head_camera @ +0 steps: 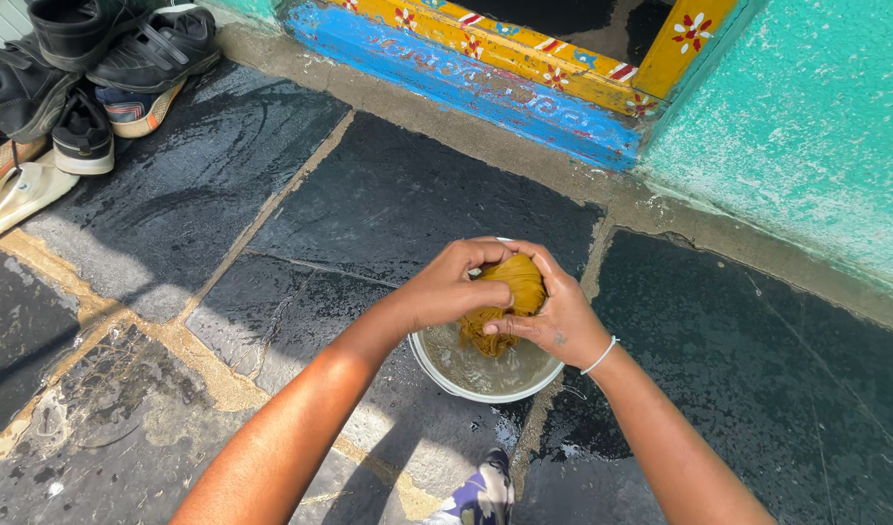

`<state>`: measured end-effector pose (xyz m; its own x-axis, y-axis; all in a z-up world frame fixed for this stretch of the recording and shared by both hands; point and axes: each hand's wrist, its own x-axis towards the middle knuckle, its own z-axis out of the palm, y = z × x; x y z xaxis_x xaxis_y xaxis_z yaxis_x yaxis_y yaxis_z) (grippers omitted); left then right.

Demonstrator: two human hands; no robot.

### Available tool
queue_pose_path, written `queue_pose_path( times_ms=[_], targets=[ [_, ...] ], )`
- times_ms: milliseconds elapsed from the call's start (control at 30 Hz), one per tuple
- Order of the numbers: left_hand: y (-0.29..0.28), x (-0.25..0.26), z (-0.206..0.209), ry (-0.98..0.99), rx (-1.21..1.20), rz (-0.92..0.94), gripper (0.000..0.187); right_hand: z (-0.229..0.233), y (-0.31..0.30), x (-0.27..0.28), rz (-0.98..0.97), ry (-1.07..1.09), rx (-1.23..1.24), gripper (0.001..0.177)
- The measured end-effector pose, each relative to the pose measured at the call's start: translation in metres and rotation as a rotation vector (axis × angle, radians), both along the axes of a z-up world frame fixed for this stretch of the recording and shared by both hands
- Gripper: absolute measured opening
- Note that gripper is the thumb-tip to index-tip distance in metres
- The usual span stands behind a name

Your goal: The person cleans the floor by hand using a yellow cloth and a bucket of water.

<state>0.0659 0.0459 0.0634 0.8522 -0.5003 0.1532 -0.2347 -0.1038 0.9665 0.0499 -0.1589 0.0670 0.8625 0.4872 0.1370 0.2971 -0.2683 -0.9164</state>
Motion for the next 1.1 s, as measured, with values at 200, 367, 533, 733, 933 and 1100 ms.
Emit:
queue_pose_path(
  times_ms=[200,367,533,733,933,1100],
  targets=[
    [0.010,0.016,-0.049,0.250,-0.225,-0.012,0.077,-0.016,-0.010,-0.004,-0.047,0.015,0.068,0.057],
    [-0.003,0.023,-0.073,0.546,-0.362,-0.526,0.120,0.003,-0.008,0.005,0.057,0.136,0.450,0.041],
    [-0.030,0.006,-0.090,0.749,-0.195,-0.472,0.100,0.025,0.013,0.018,0.025,0.370,0.616,0.032],
    [-0.046,-0.014,-0.100,0.713,-0.283,-0.156,0.079,-0.030,0.025,0.036,-0.265,0.244,0.273,0.030],
    [-0.062,-0.022,-0.115,0.701,0.061,0.265,0.071,-0.057,0.037,0.036,-0.472,-0.078,-0.224,0.028],
    [-0.068,-0.020,-0.111,0.463,0.632,0.352,0.057,-0.060,0.052,0.038,-0.558,-0.031,-0.498,0.030]
  ],
)
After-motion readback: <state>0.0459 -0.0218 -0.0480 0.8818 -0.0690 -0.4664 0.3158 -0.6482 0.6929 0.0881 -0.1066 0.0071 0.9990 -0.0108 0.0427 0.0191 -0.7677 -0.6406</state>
